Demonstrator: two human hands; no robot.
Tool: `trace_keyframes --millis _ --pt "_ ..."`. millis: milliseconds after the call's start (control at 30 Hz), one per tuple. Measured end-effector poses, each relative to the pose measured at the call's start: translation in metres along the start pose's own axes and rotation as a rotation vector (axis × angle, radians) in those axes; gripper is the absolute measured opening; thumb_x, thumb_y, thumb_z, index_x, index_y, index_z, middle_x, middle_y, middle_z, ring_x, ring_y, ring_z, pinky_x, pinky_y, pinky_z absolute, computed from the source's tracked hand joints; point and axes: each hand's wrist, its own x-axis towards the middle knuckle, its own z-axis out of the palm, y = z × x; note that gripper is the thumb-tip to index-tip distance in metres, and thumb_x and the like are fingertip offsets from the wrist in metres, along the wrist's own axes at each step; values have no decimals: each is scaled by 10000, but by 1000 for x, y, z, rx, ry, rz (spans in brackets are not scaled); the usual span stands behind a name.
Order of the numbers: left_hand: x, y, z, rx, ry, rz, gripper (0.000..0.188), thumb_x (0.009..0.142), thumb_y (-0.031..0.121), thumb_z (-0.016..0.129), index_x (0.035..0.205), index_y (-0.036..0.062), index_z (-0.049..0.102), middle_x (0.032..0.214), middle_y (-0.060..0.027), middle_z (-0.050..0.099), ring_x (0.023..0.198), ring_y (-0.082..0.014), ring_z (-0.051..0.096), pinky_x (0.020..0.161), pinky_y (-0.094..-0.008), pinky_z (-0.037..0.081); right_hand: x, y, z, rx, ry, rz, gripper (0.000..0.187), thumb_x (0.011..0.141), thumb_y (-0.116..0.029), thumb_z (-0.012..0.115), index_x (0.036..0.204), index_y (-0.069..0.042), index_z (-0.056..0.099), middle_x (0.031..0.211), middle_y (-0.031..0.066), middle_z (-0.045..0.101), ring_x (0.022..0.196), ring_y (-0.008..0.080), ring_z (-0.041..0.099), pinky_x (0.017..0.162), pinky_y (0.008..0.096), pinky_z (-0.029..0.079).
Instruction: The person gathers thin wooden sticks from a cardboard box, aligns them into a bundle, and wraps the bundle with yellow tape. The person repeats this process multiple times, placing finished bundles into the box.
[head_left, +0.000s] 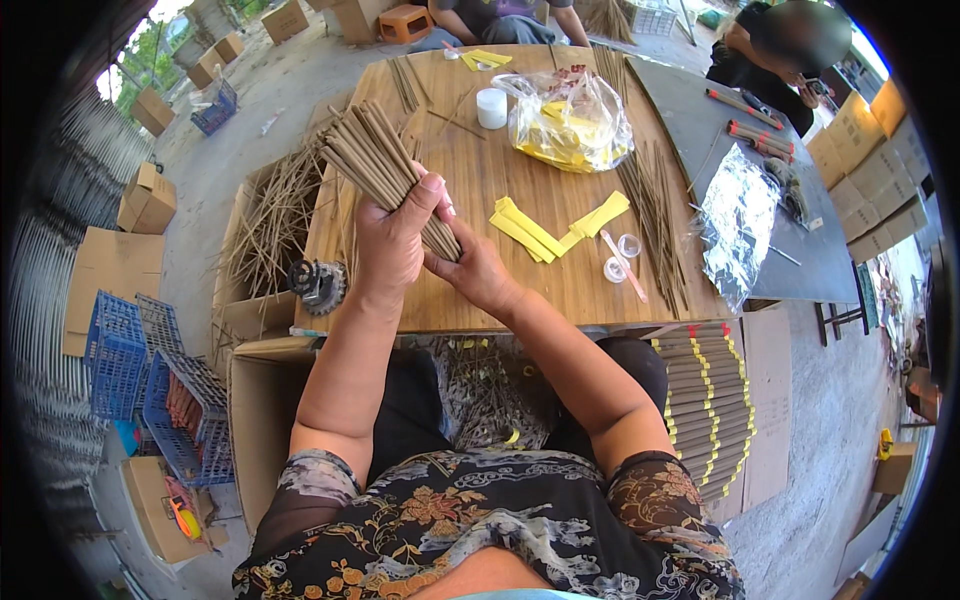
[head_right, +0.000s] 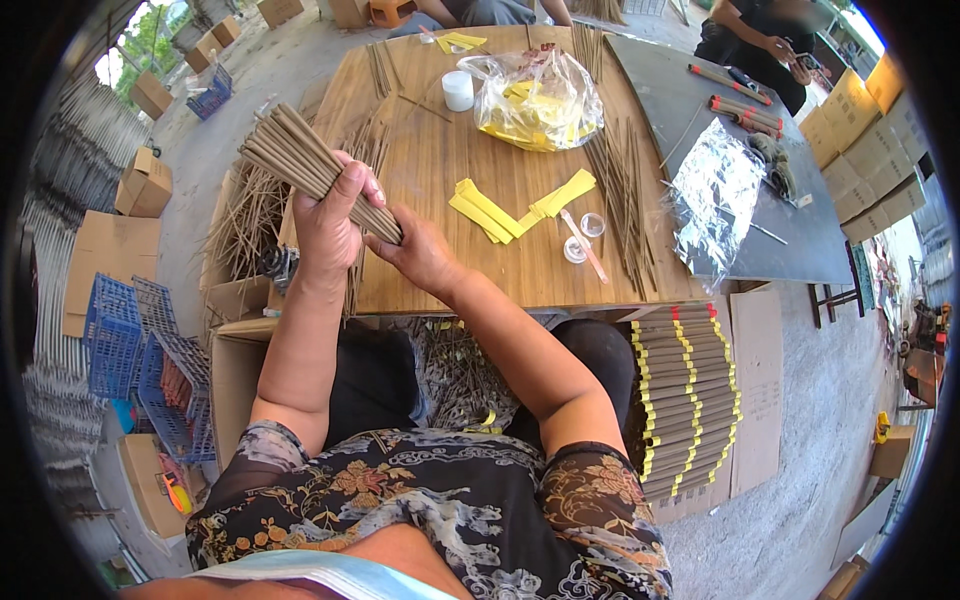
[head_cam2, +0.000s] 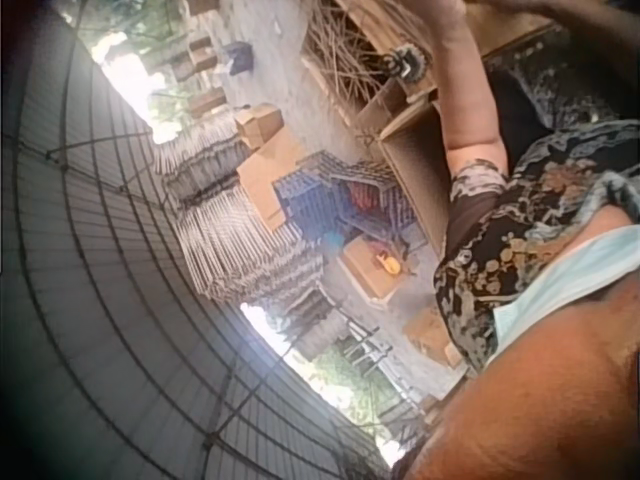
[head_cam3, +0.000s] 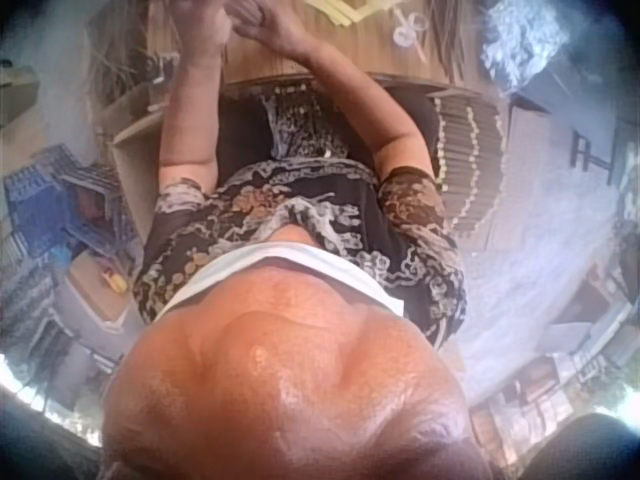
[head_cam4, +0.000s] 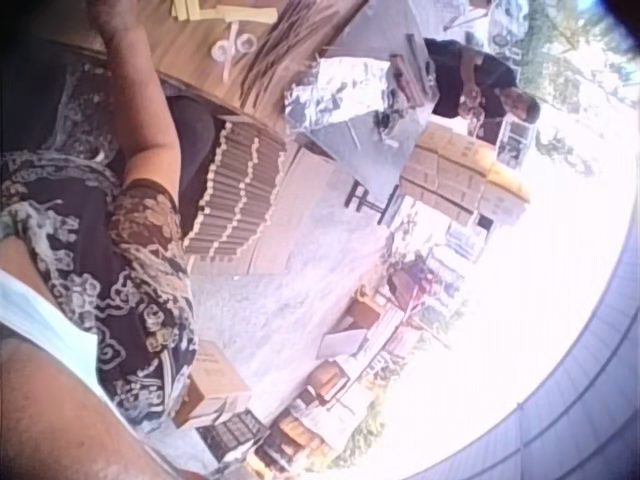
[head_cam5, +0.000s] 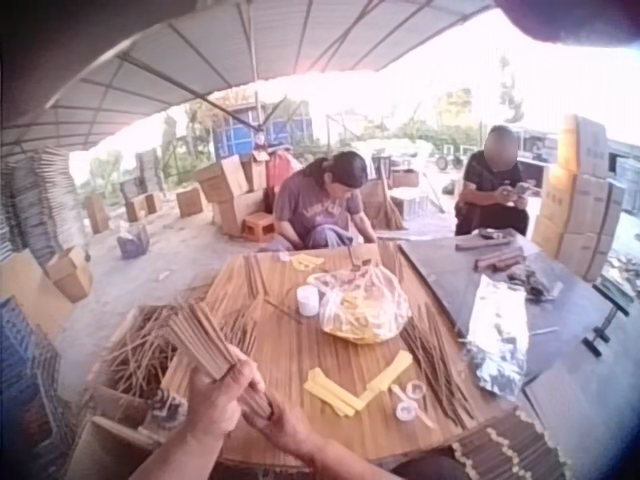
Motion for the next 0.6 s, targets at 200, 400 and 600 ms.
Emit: trace_keyframes --millis 200,400,600 --pt "3 38 -9 -509 -246 -327 182 774 187 649 830 63 530 670 -45 524 580 -131 509 535 -248 431 -22 -55 -14 463 -437 450 222 784 -196 642 834 -34 499 580 -9 483 459 54 459 422 199 388" --pt "-17 32 10 -86 354 -142 187 787 206 637 803 67 513 610 -20 473 505 -111 454 474 -238 390 -47 -68 0 -557 55 -110 170 794 -134 596 748 -47 457 551 -7 486 426 95 484 393 231 368" --pt "-36 49 2 -443 34 -439 196 804 219 616 734 78 501 603 -6 487 491 -96 462 448 -236 397 -76 -106 -11 386 -375 486 180 777 -141 591 756 -17 462 573 29 501 466 131 512 431 278 418"
